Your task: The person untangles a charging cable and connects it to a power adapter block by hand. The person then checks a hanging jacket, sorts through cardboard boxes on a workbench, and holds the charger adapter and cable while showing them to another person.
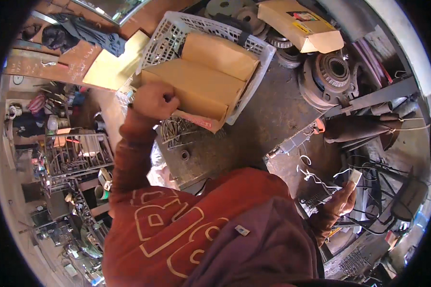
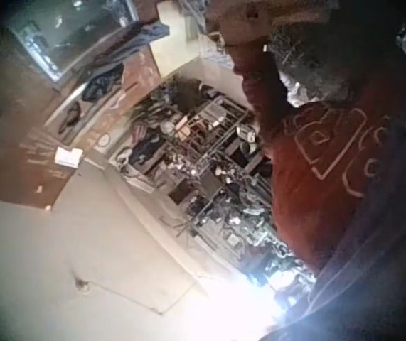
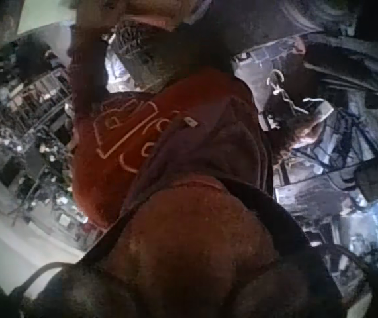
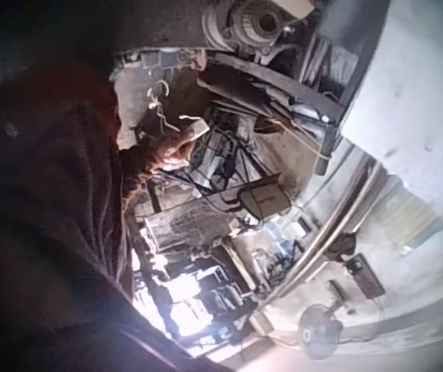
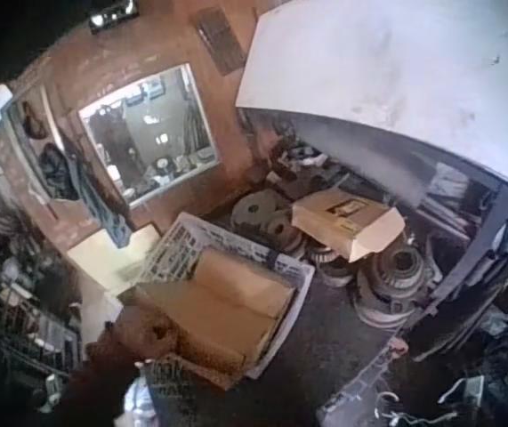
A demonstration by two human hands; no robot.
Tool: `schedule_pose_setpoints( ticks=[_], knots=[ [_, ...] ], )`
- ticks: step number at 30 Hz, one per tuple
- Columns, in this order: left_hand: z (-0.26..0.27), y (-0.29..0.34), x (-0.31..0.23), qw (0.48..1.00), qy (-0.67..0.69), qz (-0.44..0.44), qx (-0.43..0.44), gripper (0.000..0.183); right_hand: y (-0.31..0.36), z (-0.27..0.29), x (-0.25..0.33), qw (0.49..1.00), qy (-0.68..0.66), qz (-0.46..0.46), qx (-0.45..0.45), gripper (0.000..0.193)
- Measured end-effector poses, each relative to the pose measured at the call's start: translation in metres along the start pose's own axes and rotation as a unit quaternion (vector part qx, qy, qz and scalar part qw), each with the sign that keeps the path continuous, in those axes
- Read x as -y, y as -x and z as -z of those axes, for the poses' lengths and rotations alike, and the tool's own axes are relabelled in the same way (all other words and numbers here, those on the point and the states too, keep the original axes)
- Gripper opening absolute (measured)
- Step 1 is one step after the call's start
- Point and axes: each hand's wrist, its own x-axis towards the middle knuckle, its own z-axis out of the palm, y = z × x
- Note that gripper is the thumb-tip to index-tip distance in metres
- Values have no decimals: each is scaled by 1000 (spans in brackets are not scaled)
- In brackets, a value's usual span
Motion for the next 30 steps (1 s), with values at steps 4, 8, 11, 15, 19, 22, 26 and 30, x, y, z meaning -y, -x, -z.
schedule_pose_setpoints(
  ticks=[4,8,11,15,19,22,26,30],
  knots=[
    [19,-13,-8,973,-22,-7,231,24,-6,-27,6,1000,6,-8,16,29],
    [11,-26,-3,979,-67,-172,91,79,-13,-39,7,998,12,-17,63,34],
    [0,-51,-7,982,-61,-137,116,83,-21,-40,0,996,36,-13,80,35],
    [-4,-84,-8,980,-93,-116,131,85,-22,-44,9,994,45,-18,95,35],
    [-12,-110,-1,969,-136,-146,147,88,-24,-43,3,995,36,-21,92,33],
    [-22,-131,5,963,-174,-144,146,92,-26,-43,-6,996,36,-10,87,32],
    [-52,-158,41,971,-140,-142,135,89,-28,-49,-7,993,36,-15,108,29],
    [-59,-170,38,977,-148,-119,98,87,-27,-54,-7,995,39,-20,92,29]
  ],
)
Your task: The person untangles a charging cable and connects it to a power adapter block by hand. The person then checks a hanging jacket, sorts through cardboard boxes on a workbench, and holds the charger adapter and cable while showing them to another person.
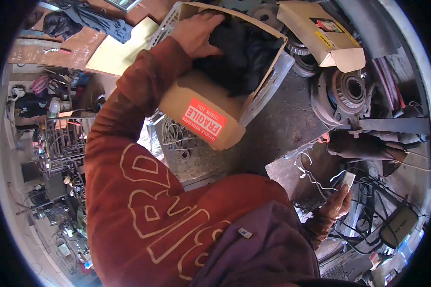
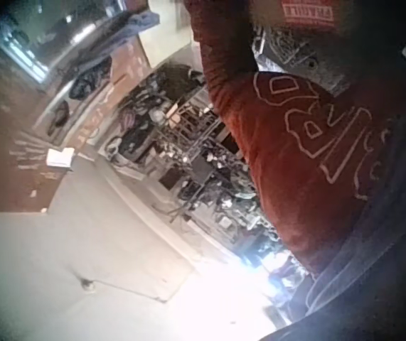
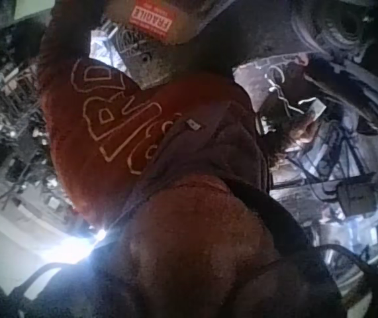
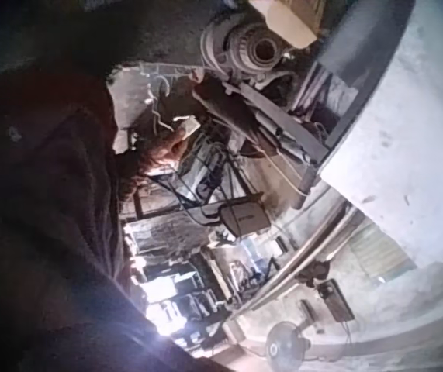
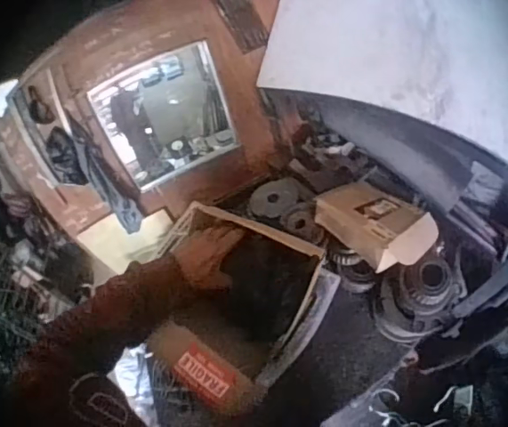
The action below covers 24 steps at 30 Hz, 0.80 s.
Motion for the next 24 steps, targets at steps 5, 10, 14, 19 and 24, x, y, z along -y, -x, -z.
schedule_pose_setpoints(
  ticks=[5,10,14,19,24],
  knots=[
    [12,-16,21,995,85,-20,-49,65,-3,-6,1,1000,10,-6,20,29],
    [65,-50,5,963,263,62,-19,34,-3,-10,8,998,51,-10,20,32],
    [86,-102,8,951,278,109,-78,31,-3,-19,17,998,58,9,-18,30],
    [29,-193,28,956,50,67,-283,29,5,-12,12,999,28,31,-14,23],
    [-108,-233,79,993,22,73,-89,35,16,-7,9,998,-34,20,-56,33]
  ],
)
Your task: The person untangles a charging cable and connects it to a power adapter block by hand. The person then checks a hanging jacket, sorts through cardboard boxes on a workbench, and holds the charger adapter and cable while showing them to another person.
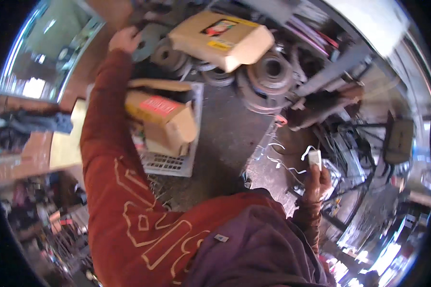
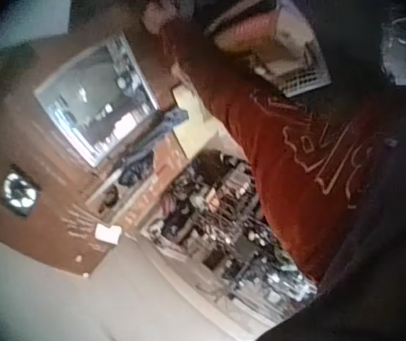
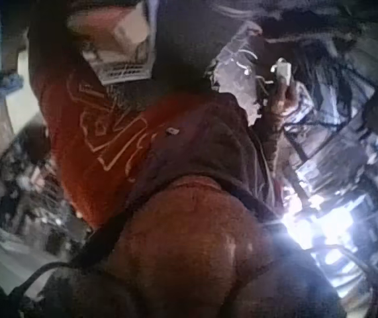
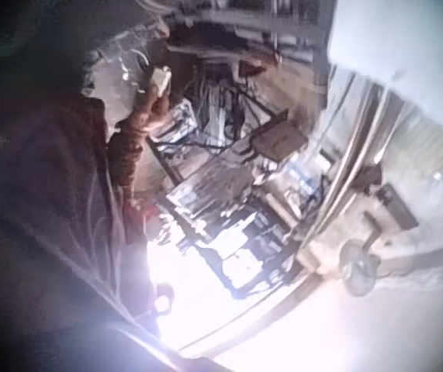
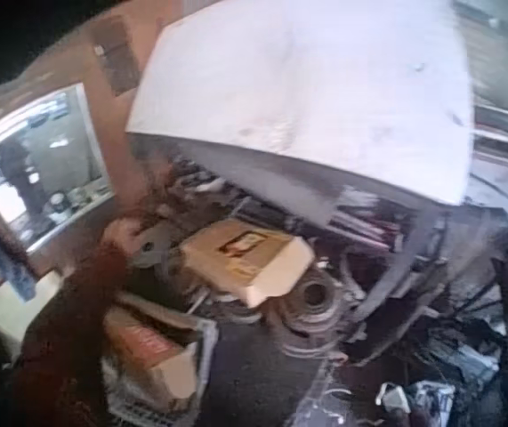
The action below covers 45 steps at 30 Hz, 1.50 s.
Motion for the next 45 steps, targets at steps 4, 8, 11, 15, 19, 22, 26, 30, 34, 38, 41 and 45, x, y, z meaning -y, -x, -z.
schedule_pose_setpoints(
  ticks=[4,8,11,15,19,22,26,30,34,38,41,45],
  knots=[
    [32,-15,-26,975,196,10,106,44,-11,13,-4,993,79,-78,-49,30],
    [93,-33,131,995,16,14,95,40,-24,5,-27,997,-61,-38,-37,31],
    [122,-28,112,991,123,47,11,45,-23,17,-34,994,-56,-20,-94,33],
    [186,70,9,968,163,120,-152,40,9,67,-45,984,-102,-4,-143,31],
    [214,162,-95,918,233,123,-296,34,40,104,-60,970,-125,39,-203,32],
    [211,209,-264,859,492,-52,-128,23,49,119,-53,956,-152,84,-238,30],
    [148,298,-467,787,557,-195,180,21,74,132,-60,949,-82,115,-282,28],
    [166,359,-561,643,440,-575,249,50,100,150,-57,926,-54,151,-342,25],
    [170,379,-595,613,365,-671,200,57,132,172,-64,909,-22,155,-387,24],
    [162,398,-613,592,349,-703,185,58,156,185,-69,895,49,137,-421,24],
    [156,407,-627,572,368,-710,183,57,161,195,-68,888,19,143,-437,24],
    [155,414,-625,565,369,-715,184,56,169,193,-72,878,-19,166,-448,25]
  ],
)
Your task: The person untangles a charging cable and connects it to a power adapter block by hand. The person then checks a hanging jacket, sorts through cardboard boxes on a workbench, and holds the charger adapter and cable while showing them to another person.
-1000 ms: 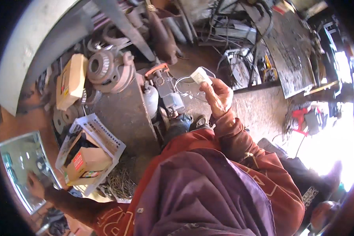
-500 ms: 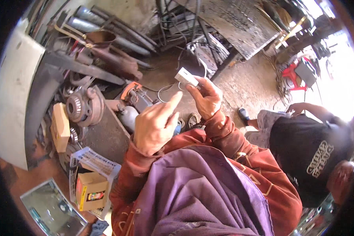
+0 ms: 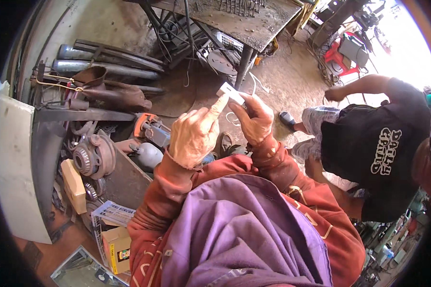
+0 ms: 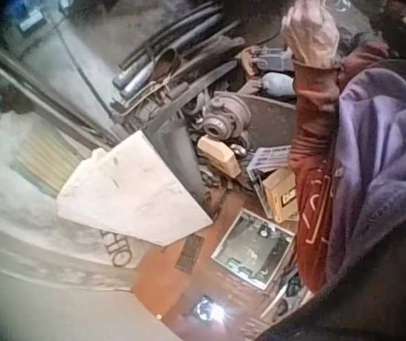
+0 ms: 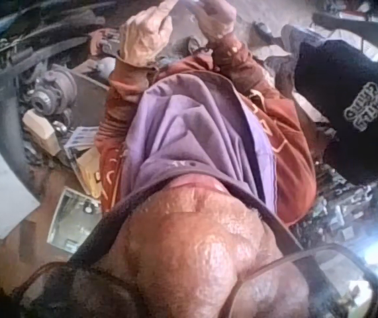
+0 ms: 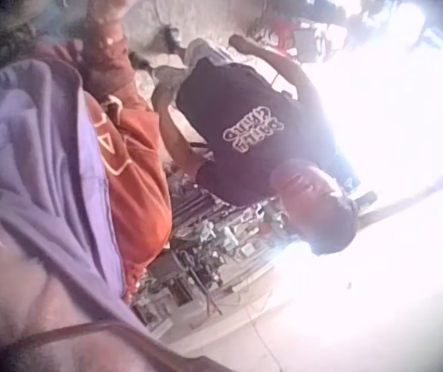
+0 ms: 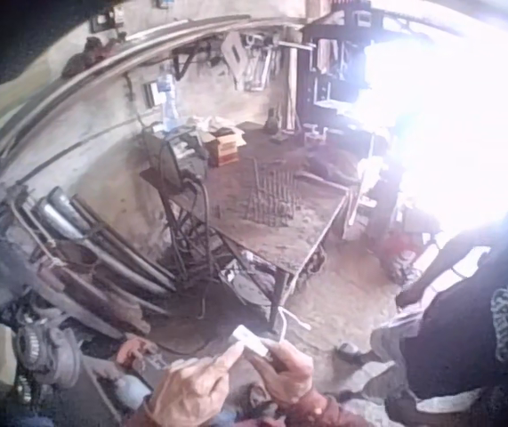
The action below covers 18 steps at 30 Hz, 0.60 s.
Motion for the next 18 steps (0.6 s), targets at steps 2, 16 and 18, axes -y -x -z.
schedule_pose_setpoints(
  ticks=[2,16,18],
  knots=[
    [1,0,-4,1000,15,11,11,57,3,3,-1,1000,19,-8,-2,25],
    [18,-2,9,996,87,-24,18,58,10,-10,10,995,82,18,-50,26],
    [20,0,11,995,91,-26,21,57,12,-11,13,994,97,16,-47,27]
  ],
)
